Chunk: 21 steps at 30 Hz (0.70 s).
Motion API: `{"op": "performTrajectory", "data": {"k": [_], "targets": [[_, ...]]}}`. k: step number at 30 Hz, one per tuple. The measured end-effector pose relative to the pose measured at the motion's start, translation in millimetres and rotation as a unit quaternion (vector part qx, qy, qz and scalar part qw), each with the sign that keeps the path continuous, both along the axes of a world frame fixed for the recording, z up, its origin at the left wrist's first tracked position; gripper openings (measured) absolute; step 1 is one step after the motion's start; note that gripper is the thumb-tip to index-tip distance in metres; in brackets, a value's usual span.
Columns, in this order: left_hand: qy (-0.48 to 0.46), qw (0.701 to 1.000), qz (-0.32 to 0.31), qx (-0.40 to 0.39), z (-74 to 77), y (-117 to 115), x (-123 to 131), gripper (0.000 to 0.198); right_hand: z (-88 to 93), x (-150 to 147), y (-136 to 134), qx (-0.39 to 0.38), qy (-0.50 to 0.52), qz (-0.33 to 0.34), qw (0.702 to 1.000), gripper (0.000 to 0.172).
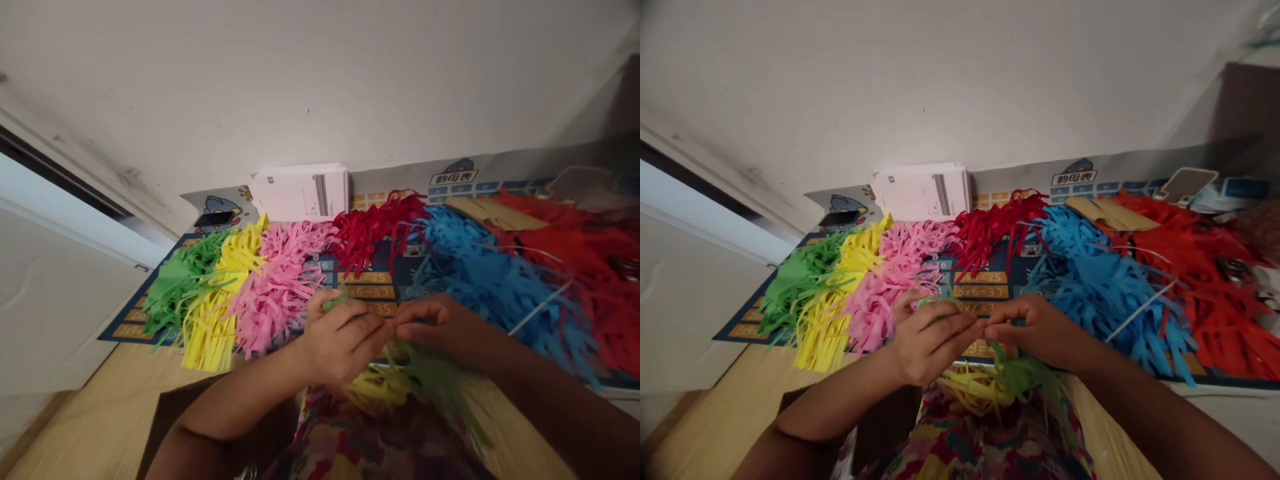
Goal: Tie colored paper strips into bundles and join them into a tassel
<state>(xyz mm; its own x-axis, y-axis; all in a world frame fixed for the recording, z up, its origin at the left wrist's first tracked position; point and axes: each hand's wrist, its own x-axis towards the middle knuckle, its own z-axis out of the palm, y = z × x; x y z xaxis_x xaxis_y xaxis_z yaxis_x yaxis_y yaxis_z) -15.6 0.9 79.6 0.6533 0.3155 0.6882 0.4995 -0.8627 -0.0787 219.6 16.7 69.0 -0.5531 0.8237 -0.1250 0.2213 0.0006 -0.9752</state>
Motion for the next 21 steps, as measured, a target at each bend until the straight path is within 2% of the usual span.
{"op": "performTrajectory", "data": {"k": [2, 4, 7, 9, 11, 13, 15, 21], "targets": [[-0.026, 0.999, 0.005, -0.026, -2.5, -2, 3, 0.026, -5.4, -4, -4, -0.076, 0.055, -0.028, 0.995, 0.037], [-0.060, 0.996, 0.010, -0.069, -4.1, -4, 9, 0.019, -10.1, -9, -12, -0.097, 0.102, -0.063, 0.988, 0.034], [-0.165, 0.975, 0.018, -0.149, -8.4, -10, 19, 0.009, -18.3, -18, -25, -0.052, 0.153, -0.129, 0.978, 0.031], [-0.238, 0.952, 0.019, -0.192, -14.6, -12, 27, 0.011, -26.4, -24, -32, -0.023, 0.186, -0.184, 0.965, 0.029], [-0.279, 0.935, 0.019, -0.219, -22.2, -14, 33, 0.011, -35.4, -29, -36, -0.026, 0.213, -0.238, 0.947, 0.025], [-0.292, 0.928, 0.015, -0.231, -28.2, -15, 36, 0.010, -42.2, -31, -37, -0.040, 0.219, -0.270, 0.937, 0.025], [-0.287, 0.930, 0.011, -0.230, -31.6, -15, 37, 0.010, -44.6, -32, -36, -0.028, 0.214, -0.274, 0.937, 0.022], [-0.260, 0.948, 0.058, -0.176, -42.7, -10, 34, 0.010, -36.1, -42, -25, 0.078, 0.193, -0.281, 0.937, 0.016]]}}
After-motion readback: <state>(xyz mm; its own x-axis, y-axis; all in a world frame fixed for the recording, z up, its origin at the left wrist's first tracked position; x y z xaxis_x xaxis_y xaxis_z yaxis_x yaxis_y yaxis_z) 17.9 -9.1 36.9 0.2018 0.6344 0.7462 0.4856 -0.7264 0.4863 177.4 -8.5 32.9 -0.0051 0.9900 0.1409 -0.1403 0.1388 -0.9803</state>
